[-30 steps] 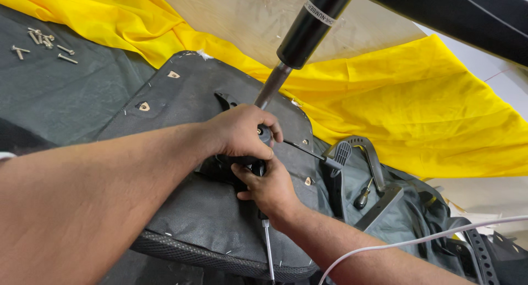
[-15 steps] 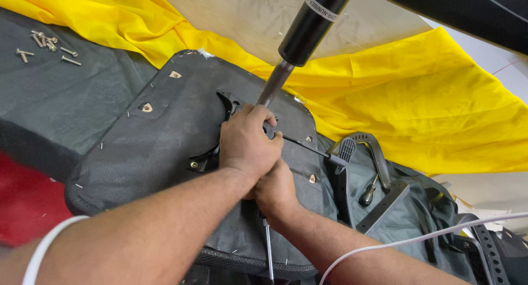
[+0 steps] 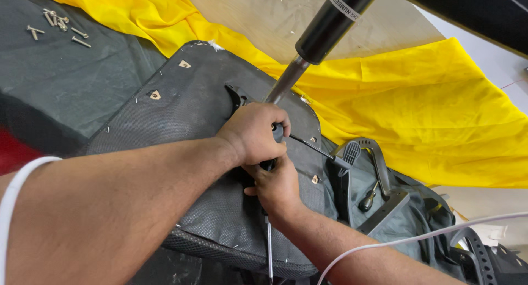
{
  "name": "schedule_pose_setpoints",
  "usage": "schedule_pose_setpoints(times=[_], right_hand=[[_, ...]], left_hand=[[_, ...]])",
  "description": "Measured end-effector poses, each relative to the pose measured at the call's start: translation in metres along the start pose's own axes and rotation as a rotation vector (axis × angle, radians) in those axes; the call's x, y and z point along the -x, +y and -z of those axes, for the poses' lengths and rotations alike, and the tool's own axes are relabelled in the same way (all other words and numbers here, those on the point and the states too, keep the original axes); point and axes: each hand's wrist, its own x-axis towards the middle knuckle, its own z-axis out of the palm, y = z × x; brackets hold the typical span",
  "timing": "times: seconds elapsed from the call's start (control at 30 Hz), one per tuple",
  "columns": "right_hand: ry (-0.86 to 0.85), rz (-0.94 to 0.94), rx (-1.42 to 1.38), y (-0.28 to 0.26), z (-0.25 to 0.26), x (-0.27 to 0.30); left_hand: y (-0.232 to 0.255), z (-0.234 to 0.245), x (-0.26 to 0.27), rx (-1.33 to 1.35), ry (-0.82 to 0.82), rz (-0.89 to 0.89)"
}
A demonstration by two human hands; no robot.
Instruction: The person attaches a metal bracket to the underside of an office chair seat using a screwdriver and screws. They align the bracket, insert screws, and tighten them to secure the bracket to the seat.
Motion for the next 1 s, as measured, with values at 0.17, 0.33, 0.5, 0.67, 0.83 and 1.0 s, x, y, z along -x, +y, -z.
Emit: schedule_pose_setpoints(times=[0.17,0.33,0.5,0.67,0.83,1.0], right_hand=[[0.005,0.193,0.074,0.027,0.004,-0.008],[-0.241,-0.135,-0.734,0.014,0.0,-0.016],[0.004,0.004,0.048,-0.007,0.0,0.004],[0.038,0.02,0.041,-0.024,-0.004,0.01],[0.043,-0.046,0.019,-0.013,-0.004,0.004],[0.066,-0.027,-0.033,0.01,-0.001,-0.01]], left_hand=[[0.024,-0.036,0.009,-0.127,0.555,0.114],[0.019,-0.024,0.008,-0.084,0.346,0.141],[-0.01,-0.001,-0.009,0.103,0.037,-0.145],[-0.014,0.015,-0.016,0.18,-0.265,-0.079],[-0.004,0.011,-0.017,0.078,-0.204,-0.019],[0.002,-0.008,-0.005,0.017,-0.001,0.067]])
